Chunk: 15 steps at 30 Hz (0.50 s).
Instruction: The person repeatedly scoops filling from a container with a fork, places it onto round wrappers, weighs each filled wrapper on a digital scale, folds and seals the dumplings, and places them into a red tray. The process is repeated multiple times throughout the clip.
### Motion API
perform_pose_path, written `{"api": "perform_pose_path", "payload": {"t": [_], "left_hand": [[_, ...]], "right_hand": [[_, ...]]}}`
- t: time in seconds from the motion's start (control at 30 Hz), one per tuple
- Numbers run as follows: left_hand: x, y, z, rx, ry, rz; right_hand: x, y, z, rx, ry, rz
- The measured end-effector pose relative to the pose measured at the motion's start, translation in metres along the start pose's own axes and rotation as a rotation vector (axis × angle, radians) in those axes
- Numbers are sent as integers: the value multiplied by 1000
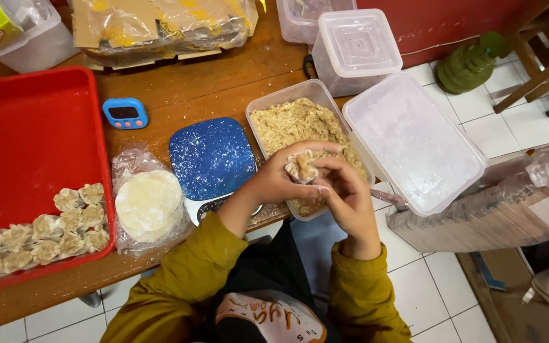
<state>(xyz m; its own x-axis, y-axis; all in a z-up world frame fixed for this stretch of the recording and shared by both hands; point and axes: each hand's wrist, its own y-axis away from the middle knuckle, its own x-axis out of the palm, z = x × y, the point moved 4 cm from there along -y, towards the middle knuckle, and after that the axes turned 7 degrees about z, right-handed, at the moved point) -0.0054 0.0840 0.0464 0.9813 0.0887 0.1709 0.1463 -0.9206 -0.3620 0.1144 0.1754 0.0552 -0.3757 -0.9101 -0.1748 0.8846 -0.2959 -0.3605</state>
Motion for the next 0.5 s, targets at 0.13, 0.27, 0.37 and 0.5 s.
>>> {"api": "perform_pose_path", "payload": {"t": [0.13,0.27,0.37,0.5], "left_hand": [[-2,1,13,56,-17,1],[-1,0,4,31,-9,5],[0,-1,1,27,-19,21],[-8,-1,7,44,-4,-62]], "right_hand": [[2,7,-21,23,-43,-15],[4,4,-14,24,-89,-47],[0,6,-23,1,-29,-49],[-10,10,-32,15,-24,-93]]}}
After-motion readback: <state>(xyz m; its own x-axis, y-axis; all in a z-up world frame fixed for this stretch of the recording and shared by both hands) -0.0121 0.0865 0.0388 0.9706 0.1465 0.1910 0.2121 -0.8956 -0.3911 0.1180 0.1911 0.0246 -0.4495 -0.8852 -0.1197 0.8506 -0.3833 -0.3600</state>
